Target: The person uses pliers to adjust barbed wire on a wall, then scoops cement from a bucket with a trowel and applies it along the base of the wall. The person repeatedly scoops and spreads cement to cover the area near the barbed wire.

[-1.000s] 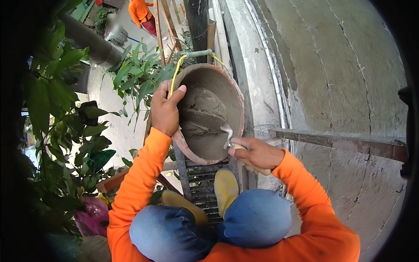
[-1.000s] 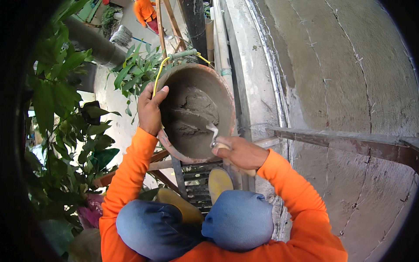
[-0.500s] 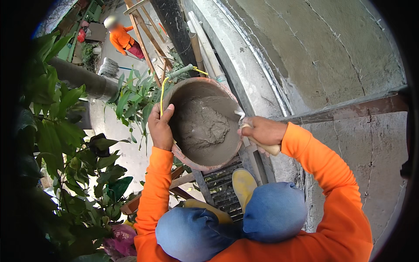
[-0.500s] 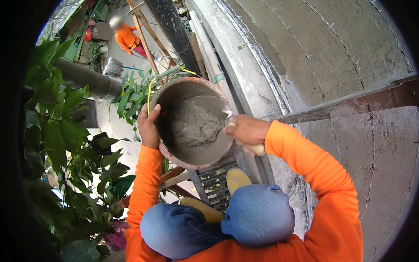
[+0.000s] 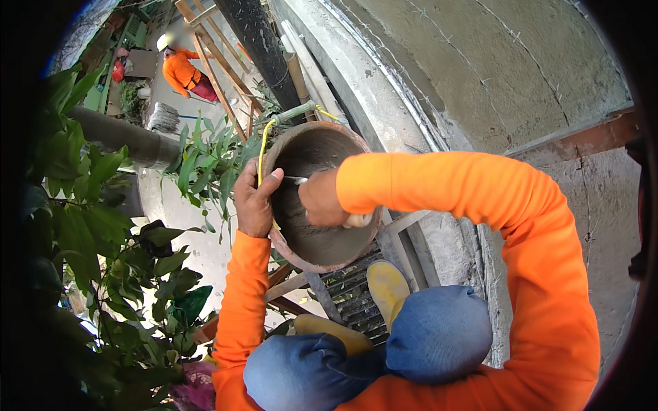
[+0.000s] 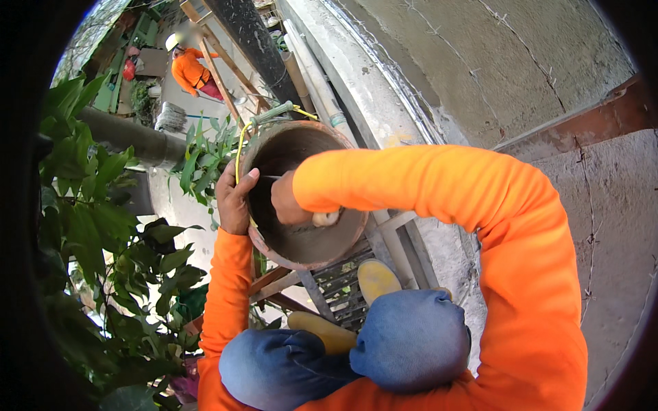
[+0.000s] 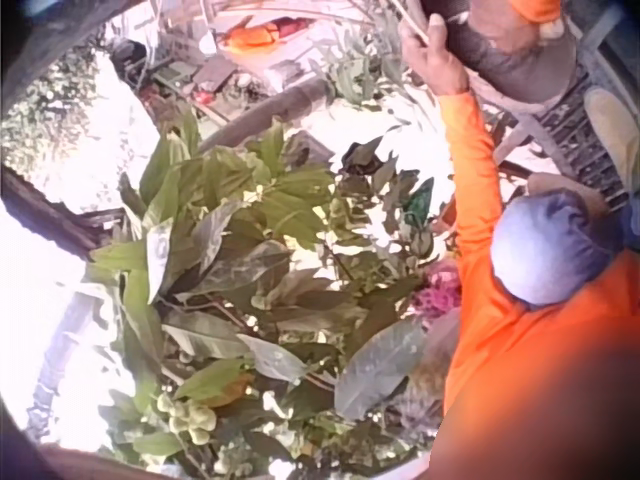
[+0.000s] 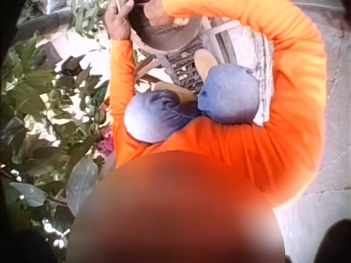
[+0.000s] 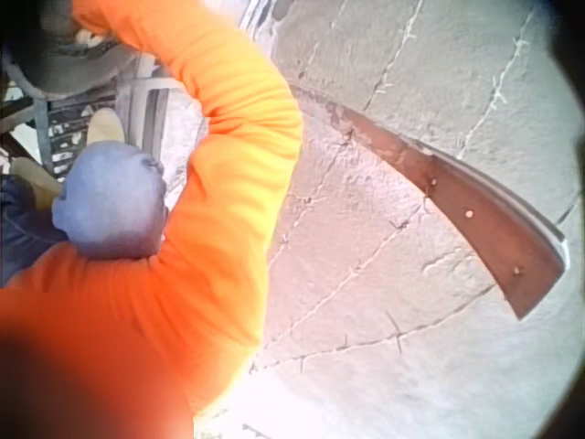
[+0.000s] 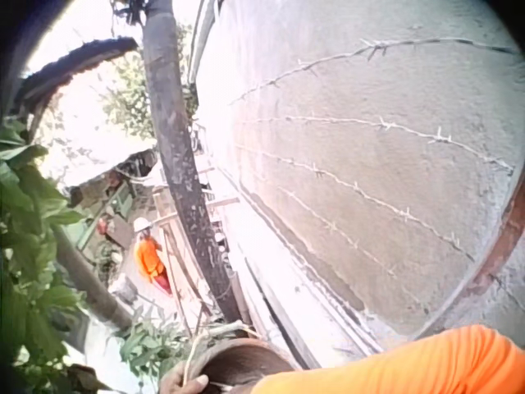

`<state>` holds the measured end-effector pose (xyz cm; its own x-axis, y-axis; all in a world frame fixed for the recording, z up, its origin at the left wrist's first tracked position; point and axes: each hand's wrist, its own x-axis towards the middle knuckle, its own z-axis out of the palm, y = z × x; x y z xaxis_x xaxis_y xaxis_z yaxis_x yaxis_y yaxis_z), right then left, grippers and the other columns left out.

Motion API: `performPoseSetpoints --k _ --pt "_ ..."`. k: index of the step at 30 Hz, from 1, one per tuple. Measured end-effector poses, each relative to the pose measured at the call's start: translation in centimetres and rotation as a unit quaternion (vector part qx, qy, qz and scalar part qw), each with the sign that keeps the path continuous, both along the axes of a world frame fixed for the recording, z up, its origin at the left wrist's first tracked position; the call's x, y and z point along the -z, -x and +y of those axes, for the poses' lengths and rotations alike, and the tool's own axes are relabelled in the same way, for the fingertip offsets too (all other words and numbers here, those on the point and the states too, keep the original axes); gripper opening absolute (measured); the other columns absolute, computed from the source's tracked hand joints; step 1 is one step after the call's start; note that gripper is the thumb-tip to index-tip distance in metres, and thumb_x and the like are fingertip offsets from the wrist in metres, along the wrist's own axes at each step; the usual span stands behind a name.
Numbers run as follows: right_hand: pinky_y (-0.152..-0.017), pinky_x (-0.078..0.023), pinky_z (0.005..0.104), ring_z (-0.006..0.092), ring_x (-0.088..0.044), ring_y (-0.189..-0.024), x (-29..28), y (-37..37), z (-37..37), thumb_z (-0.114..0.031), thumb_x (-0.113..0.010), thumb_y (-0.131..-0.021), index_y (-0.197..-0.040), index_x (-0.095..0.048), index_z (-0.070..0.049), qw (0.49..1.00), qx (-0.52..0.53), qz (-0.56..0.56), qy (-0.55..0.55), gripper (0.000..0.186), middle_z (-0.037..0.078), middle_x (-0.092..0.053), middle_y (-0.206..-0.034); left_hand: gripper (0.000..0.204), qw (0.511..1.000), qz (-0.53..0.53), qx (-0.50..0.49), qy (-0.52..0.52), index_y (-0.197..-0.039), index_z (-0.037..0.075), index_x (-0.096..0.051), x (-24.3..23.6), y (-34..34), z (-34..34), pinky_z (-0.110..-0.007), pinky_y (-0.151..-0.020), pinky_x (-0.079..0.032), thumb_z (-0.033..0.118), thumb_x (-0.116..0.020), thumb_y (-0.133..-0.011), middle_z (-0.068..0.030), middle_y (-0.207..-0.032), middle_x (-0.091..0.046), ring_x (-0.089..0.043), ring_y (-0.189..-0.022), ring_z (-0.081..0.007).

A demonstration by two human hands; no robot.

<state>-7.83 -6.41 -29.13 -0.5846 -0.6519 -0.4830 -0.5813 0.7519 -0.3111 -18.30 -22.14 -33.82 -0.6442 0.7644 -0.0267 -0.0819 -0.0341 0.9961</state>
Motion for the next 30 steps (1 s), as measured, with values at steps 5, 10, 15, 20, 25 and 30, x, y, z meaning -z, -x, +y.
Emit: performPoseSetpoints --k 5,10,15,20,25,30 --pt "-0.078 -0.059 0.0493 0.0411 -0.074 -0.085 -1.6 -6.6 -3.0 -0.018 -0.057 -0.092 -0.104 -0.067 0.003 0.926 0.368 -0.049 0.064 0.026 0.023 -0.073 -0.09 0.036 1.0 0.011 0.018 0.013 -0.123 -0.005 -0.064 -0.3 0.7 -0.1 -0.028 -0.096 -0.042 0.015 -0.067 -0.093 -0.005 -0.111 -0.066 -0.057 -0.101 -0.0125" --pt "-0.077 -0.059 0.0437 0.0347 -0.074 -0.09 -4.5 -6.1 0.4 -0.013 -0.064 -0.088 -0.104 -0.066 0.001 0.963 0.257 0.065 -0.036 0.022 0.018 -0.073 -0.094 0.042 0.999 -0.045 -0.004 0.004 -0.13 -0.006 -0.06 0.0 2.0 -1.3 -0.028 -0.103 -0.042 0.013 -0.065 -0.093 -0.0097 -0.122 -0.068 -0.061 -0.112 -0.0159" --pt "-0.076 -0.06 0.0383 0.0298 -0.073 -0.091 -5.3 -4.4 -4.8 -0.02 -0.069 -0.083 -0.089 -0.077 -0.004 0.988 0.124 -0.026 -0.089 0.019 0.016 -0.074 -0.094 0.04 0.999 0.023 0.006 0.048 -0.127 -0.004 -0.063 0.8 2.6 -0.8 -0.027 -0.097 -0.043 0.017 -0.067 -0.094 -0.0059 -0.117 -0.068 -0.06 -0.105 -0.0128" --pt "-0.073 -0.059 0.0434 0.0343 -0.073 -0.09 -3.1 -5.9 2.0 -0.02 -0.065 -0.087 -0.099 -0.074 -0.001 0.98 0.188 0.003 -0.07 0.025 0.017 -0.074 -0.092 0.04 0.999 -0.022 -0.001 0.024 -0.128 -0.004 -0.063 0.0 2.4 -0.7 -0.027 -0.097 -0.042 0.017 -0.067 -0.093 -0.005 -0.115 -0.067 -0.058 -0.104 -0.012" --pt "-0.076 -0.057 0.0514 0.0432 -0.071 -0.089 0.1 -6.9 -0.2 -0.016 -0.061 -0.088 -0.131 -0.053 0.006 0.921 0.381 -0.035 0.07 0.049 0.025 -0.072 -0.094 0.039 0.999 0.025 0.016 0.034 -0.126 -0.004 -0.063 -0.2 1.3 0.0 -0.028 -0.1 -0.041 0.017 -0.067 -0.093 -0.0052 -0.116 -0.066 -0.058 -0.106 -0.0132" --pt "-0.077 -0.055 0.0561 0.0472 -0.07 -0.09 0.4 -11.6 0.6 -0.011 -0.059 -0.088 -0.133 -0.05 0.003 0.928 0.35 -0.099 0.08 0.049 0.027 -0.069 -0.091 0.04 0.997 0.024 -0.022 0.071 -0.126 -0.004 -0.063 -1.2 0.7 -0.1 -0.029 -0.102 -0.04 0.017 -0.067 -0.093 -0.0062 -0.116 -0.067 -0.058 -0.108 -0.0146"
